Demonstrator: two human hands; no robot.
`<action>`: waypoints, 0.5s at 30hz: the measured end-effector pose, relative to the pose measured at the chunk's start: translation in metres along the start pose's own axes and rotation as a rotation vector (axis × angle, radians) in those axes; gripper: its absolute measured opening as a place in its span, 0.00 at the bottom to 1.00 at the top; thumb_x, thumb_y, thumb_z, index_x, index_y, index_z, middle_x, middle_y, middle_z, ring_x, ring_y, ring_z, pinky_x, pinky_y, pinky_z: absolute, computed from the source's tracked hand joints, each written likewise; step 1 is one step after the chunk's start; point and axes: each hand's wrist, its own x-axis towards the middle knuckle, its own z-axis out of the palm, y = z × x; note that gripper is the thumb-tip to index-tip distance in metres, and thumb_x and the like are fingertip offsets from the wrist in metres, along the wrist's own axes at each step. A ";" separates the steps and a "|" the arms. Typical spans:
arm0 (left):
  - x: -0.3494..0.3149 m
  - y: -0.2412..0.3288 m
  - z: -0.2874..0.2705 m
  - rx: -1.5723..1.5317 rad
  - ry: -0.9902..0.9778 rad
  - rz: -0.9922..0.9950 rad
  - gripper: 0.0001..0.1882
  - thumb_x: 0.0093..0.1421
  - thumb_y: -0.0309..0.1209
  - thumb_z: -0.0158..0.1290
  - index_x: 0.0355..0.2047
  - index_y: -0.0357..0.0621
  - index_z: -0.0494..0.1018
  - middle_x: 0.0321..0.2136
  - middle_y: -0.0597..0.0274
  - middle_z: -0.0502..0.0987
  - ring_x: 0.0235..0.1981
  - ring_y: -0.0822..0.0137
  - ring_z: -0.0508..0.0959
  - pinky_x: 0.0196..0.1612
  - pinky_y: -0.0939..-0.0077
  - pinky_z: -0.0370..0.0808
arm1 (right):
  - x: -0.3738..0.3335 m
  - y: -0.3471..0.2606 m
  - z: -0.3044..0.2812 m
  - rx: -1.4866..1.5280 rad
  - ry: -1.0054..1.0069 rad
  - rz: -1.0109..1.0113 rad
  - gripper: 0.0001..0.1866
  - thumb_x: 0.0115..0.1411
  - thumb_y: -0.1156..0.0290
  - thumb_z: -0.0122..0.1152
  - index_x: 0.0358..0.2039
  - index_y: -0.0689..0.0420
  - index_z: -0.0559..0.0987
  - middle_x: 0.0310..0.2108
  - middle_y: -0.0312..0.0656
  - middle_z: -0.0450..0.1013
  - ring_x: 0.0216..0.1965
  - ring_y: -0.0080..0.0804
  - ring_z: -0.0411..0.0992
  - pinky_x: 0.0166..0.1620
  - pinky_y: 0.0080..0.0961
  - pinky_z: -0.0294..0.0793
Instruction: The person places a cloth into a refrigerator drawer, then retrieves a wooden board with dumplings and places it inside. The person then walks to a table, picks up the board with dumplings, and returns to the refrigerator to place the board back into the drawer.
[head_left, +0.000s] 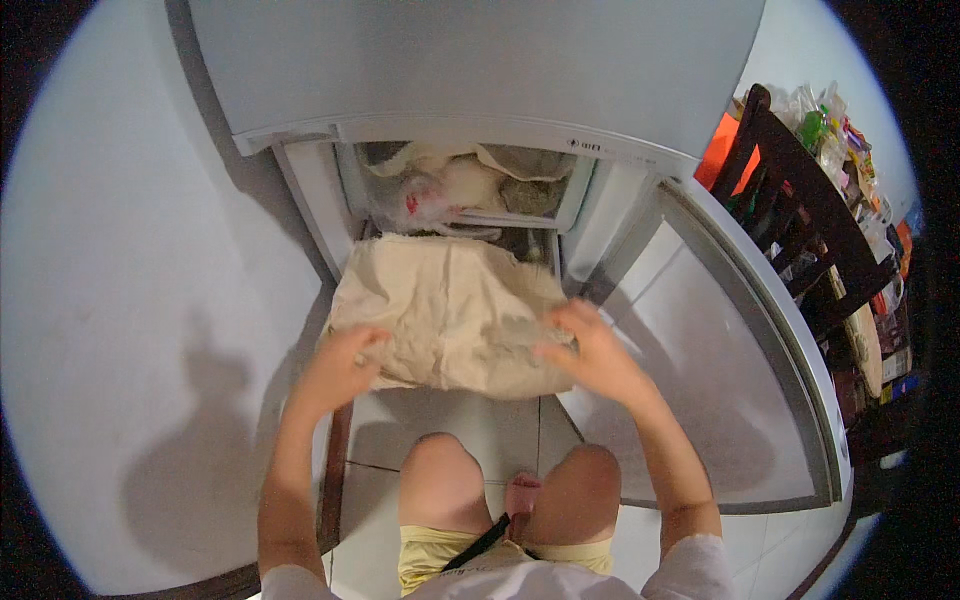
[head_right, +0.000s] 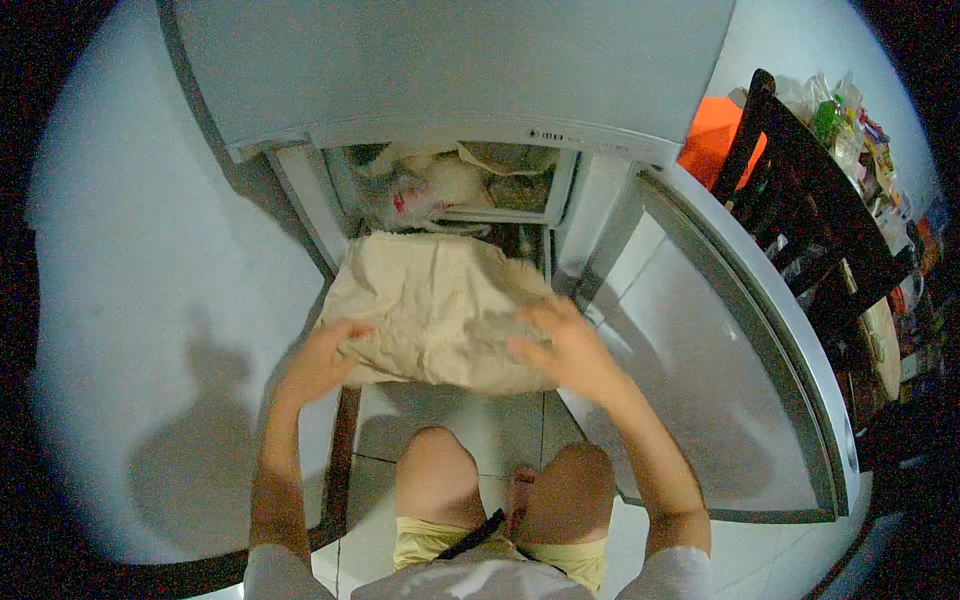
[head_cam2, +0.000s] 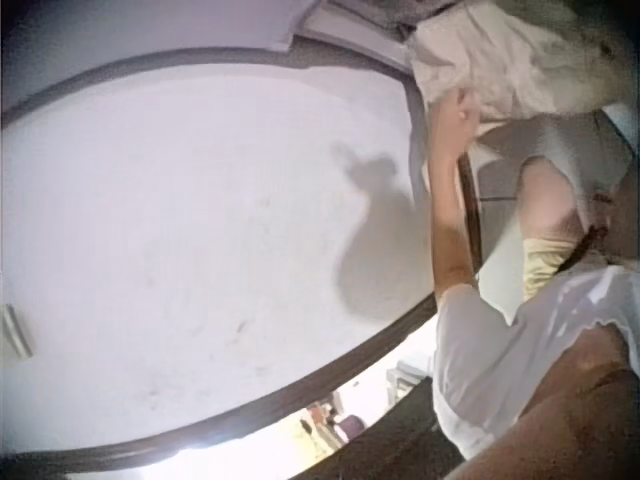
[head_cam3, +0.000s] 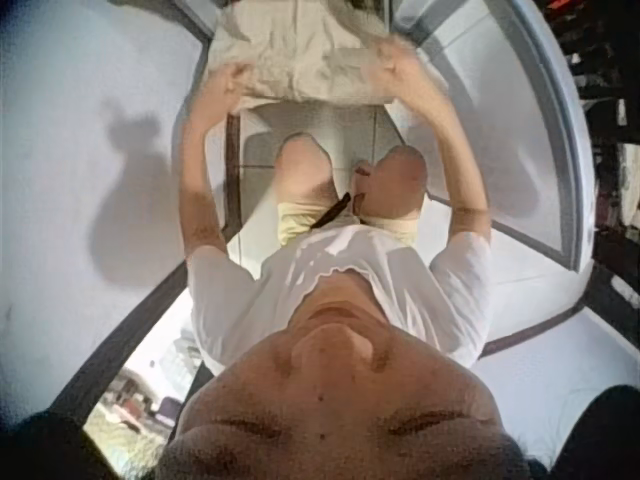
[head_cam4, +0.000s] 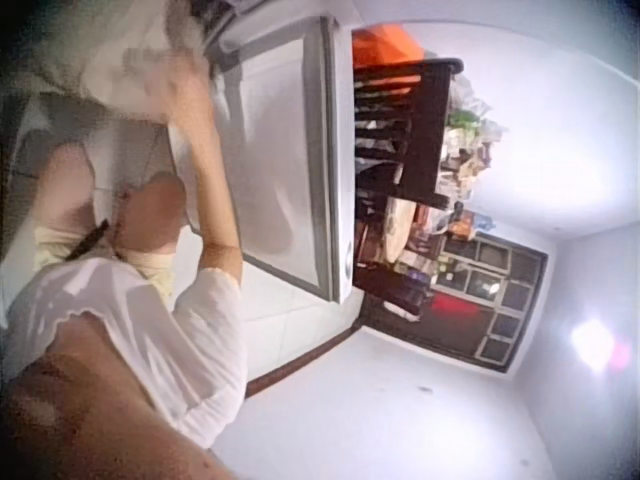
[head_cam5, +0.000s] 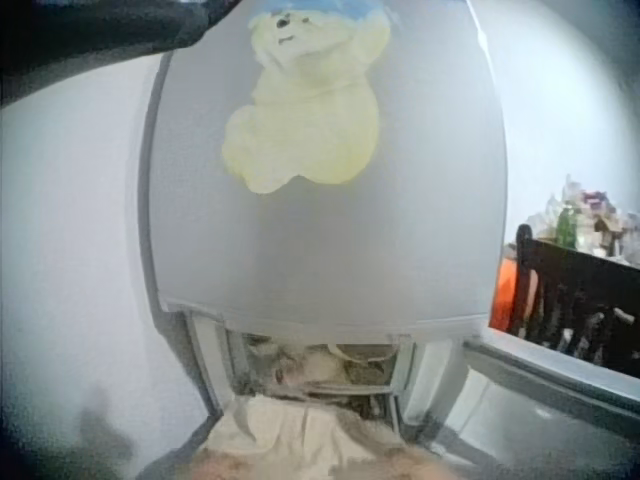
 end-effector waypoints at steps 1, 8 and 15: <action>0.020 0.008 -0.001 -0.031 0.037 -0.070 0.21 0.53 0.28 0.46 0.50 0.43 0.65 0.46 0.47 0.69 0.43 0.53 0.71 0.48 0.64 0.67 | 0.016 0.008 0.005 -0.038 0.088 0.124 0.23 0.51 0.62 0.62 0.45 0.61 0.71 0.41 0.49 0.68 0.37 0.44 0.71 0.39 0.34 0.71; 0.130 -0.052 0.016 0.590 0.290 -0.241 0.25 0.55 0.38 0.50 0.52 0.46 0.63 0.47 0.49 0.68 0.46 0.51 0.70 0.46 0.61 0.69 | 0.084 0.076 0.060 -0.292 -0.106 0.454 0.24 0.50 0.54 0.61 0.38 0.63 0.74 0.31 0.53 0.74 0.31 0.45 0.73 0.35 0.38 0.71; 0.152 -0.089 0.017 0.321 0.164 -0.232 0.15 0.54 0.39 0.51 0.38 0.44 0.72 0.32 0.52 0.77 0.34 0.56 0.77 0.39 0.65 0.73 | 0.100 0.113 0.063 0.250 -0.469 0.595 0.17 0.52 0.59 0.56 0.29 0.64 0.77 0.35 0.52 0.73 0.37 0.49 0.72 0.41 0.38 0.71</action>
